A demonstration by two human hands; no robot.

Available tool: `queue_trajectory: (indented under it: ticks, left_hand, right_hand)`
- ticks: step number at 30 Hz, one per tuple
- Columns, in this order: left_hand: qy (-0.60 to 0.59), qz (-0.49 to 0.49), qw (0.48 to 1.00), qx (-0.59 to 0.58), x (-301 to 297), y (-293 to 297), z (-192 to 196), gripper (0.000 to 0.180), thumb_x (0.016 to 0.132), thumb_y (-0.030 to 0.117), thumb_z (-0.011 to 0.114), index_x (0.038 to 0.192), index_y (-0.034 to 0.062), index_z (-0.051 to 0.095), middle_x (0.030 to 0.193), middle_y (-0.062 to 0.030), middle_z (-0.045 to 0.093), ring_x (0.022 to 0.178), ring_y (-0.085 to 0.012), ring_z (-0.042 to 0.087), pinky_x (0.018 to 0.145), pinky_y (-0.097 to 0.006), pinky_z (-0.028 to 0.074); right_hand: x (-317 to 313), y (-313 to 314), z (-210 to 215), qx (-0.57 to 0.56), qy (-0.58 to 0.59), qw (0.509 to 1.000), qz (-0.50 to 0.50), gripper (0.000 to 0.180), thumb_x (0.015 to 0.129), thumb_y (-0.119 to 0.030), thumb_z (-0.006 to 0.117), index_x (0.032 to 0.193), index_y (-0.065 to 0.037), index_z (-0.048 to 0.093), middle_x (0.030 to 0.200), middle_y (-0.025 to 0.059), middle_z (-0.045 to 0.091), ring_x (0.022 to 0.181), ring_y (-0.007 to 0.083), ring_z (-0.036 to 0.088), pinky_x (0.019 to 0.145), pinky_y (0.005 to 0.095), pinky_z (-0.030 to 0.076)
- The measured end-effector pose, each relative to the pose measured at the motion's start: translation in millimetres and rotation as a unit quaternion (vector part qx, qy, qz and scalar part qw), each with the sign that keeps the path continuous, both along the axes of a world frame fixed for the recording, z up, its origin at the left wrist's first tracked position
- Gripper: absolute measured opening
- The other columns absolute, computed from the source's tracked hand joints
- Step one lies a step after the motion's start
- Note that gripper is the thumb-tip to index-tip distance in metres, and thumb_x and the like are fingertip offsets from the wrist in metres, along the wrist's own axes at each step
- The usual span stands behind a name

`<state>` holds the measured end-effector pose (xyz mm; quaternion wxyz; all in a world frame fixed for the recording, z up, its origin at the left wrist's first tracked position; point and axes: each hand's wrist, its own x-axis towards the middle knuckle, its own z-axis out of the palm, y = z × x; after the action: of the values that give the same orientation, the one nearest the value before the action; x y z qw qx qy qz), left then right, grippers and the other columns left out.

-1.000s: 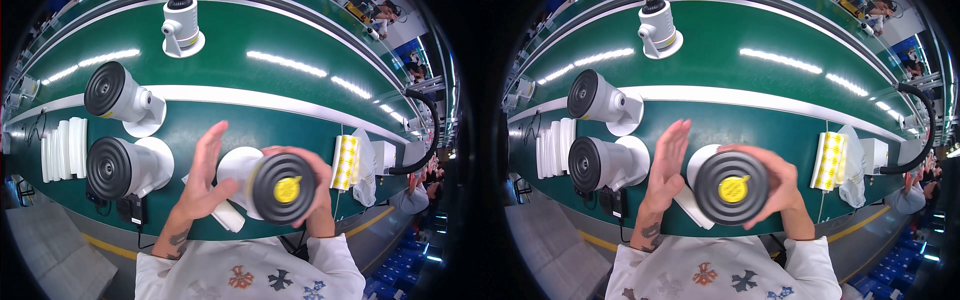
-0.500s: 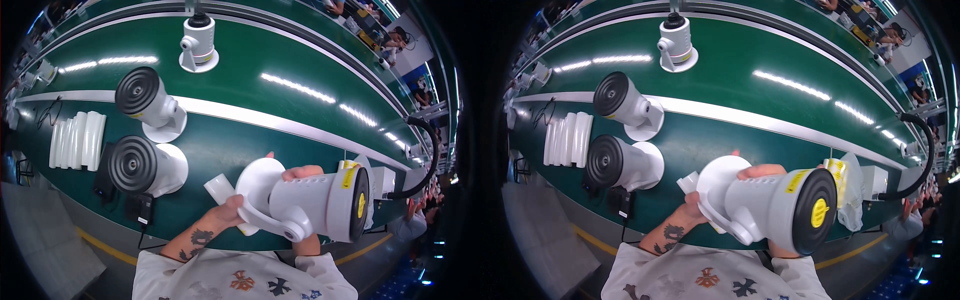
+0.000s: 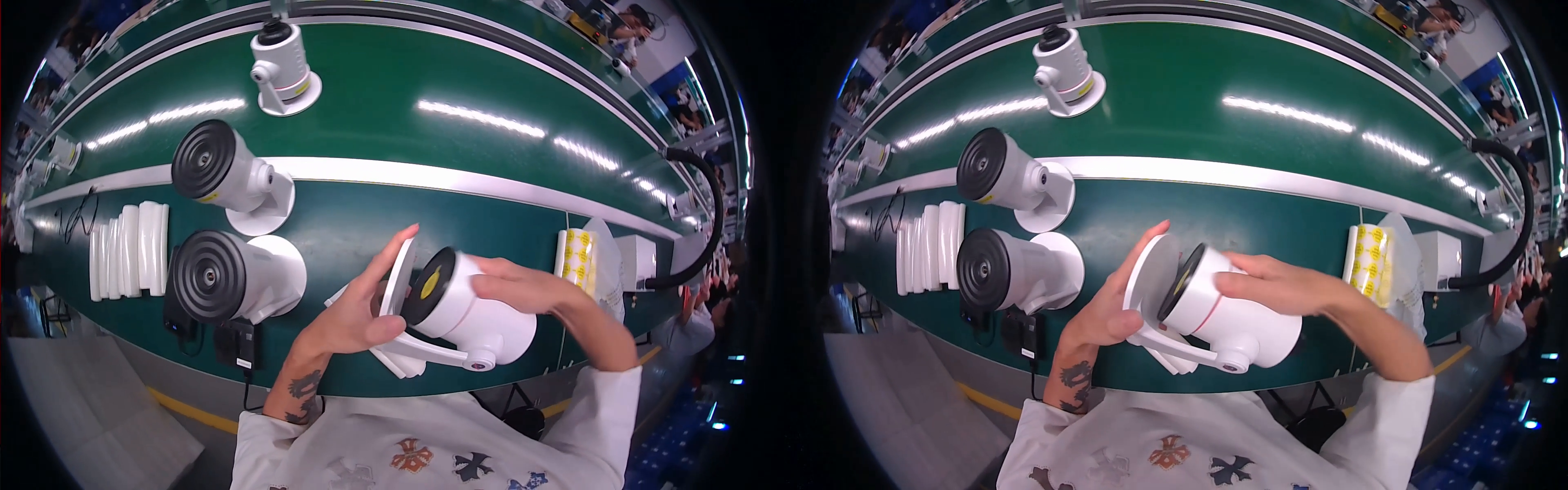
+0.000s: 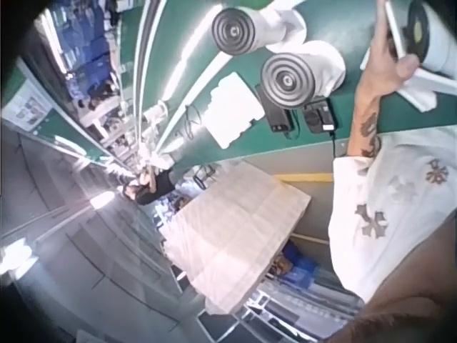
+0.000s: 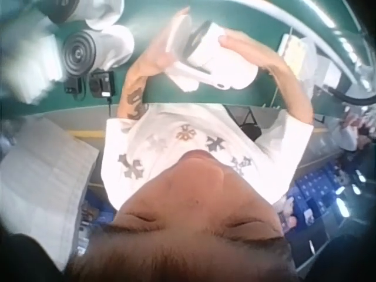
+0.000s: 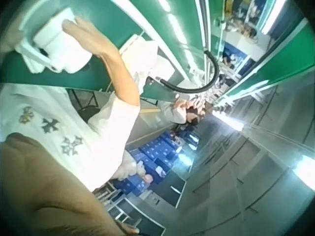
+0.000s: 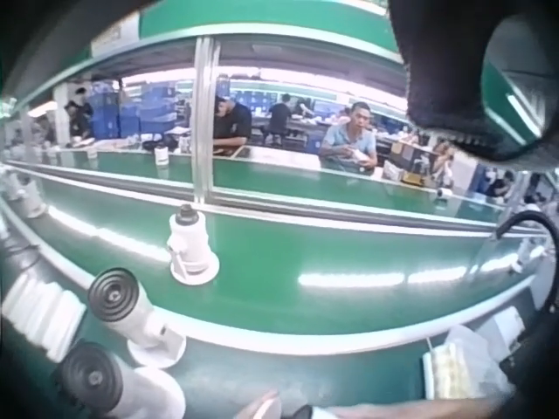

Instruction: Applying yellow identification or quality control stickers to the front of security cameras on an assembly line.

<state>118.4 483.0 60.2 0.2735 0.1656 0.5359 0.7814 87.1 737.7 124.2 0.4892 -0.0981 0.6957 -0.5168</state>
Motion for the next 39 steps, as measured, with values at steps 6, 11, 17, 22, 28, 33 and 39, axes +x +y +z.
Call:
queue_trajectory:
  ticks: [6,11,17,22,28,33,39]
  left_hand:
    - [0.038,0.025,0.997,-0.06,2,4,3,0.099,0.071,0.019,0.073,0.152,0.0177,0.016,0.14,-0.0145,0.03,0.11,-0.0269,0.052,0.082,-0.036,0.052]
    - [-0.011,0.085,0.996,-0.013,-3,4,5,0.105,0.071,0.045,0.07,0.152,0.0098,0.014,0.141,-0.0145,0.034,0.12,-0.0262,0.046,0.098,-0.038,0.041]
    - [-0.057,0.13,0.983,0.116,-6,12,-24,0.092,0.081,0.045,0.058,0.152,0.0078,0.013,0.147,-0.0144,0.029,0.135,-0.026,0.033,0.11,-0.039,0.027]
    - [0.22,0.295,0.928,-0.055,27,11,-6,0.089,0.083,0.03,0.072,0.148,0.004,0.017,0.143,-0.0227,0.03,0.127,-0.0349,0.043,0.098,-0.04,0.043]
    - [0.466,0.639,0.564,-0.239,85,-26,-10,0.069,0.083,0.023,0.072,0.13,-0.003,0.029,0.132,-0.0228,0.036,0.119,-0.036,0.042,0.1,-0.045,0.037]
    - [0.416,0.677,0.538,-0.28,86,-29,-15,0.059,0.087,0.012,0.063,0.132,-0.0016,0.027,0.135,-0.0233,0.035,0.119,-0.0331,0.042,0.104,-0.043,0.034]
    - [0.428,0.415,0.755,-0.271,32,22,22,0.065,0.071,0.004,0.075,0.127,-0.0008,0.042,0.128,-0.0207,0.047,0.122,-0.0355,0.045,0.105,-0.046,0.034]
  right_hand:
    - [-22,-6,12,0.098,-0.015,0.991,0.086,0.064,0.09,-0.057,0.052,0.131,-0.007,0.051,0.121,0.0132,0.059,0.105,0.02,0.058,0.088,0.0307,0.046]
    - [-7,19,23,-0.017,0.043,0.998,-0.037,0.064,0.082,-0.03,0.072,0.135,-0.005,0.045,0.124,0.0139,0.054,0.11,0.0186,0.054,0.092,0.0306,0.043]
    - [11,5,36,-0.006,0.302,0.936,-0.182,0.067,0.067,-0.019,0.083,0.124,-0.004,0.051,0.113,0.007,0.055,0.104,0.0154,0.054,0.092,0.0286,0.043]
    - [-63,9,78,0.164,0.469,0.856,-0.146,0.059,0.063,-0.033,0.082,0.107,0.0,0.061,0.092,0.0093,0.062,0.087,0.0195,0.06,0.08,0.031,0.05]
    - [-214,23,67,0.402,0.585,0.696,-0.108,0.067,0.053,-0.043,0.079,0.103,0.001,0.067,0.098,0.0215,0.068,0.091,0.034,0.067,0.079,0.0396,0.054]
    - [-273,43,26,0.442,0.541,0.707,-0.112,0.068,0.054,-0.047,0.08,0.104,-0.002,0.068,0.1,0.0201,0.069,0.094,0.0342,0.067,0.082,0.0408,0.054]
    - [-274,39,4,0.354,0.56,0.709,-0.241,0.098,0.056,-0.064,0.077,0.123,0.004,0.055,0.118,0.0232,0.061,0.109,0.0341,0.061,0.091,0.0387,0.049]
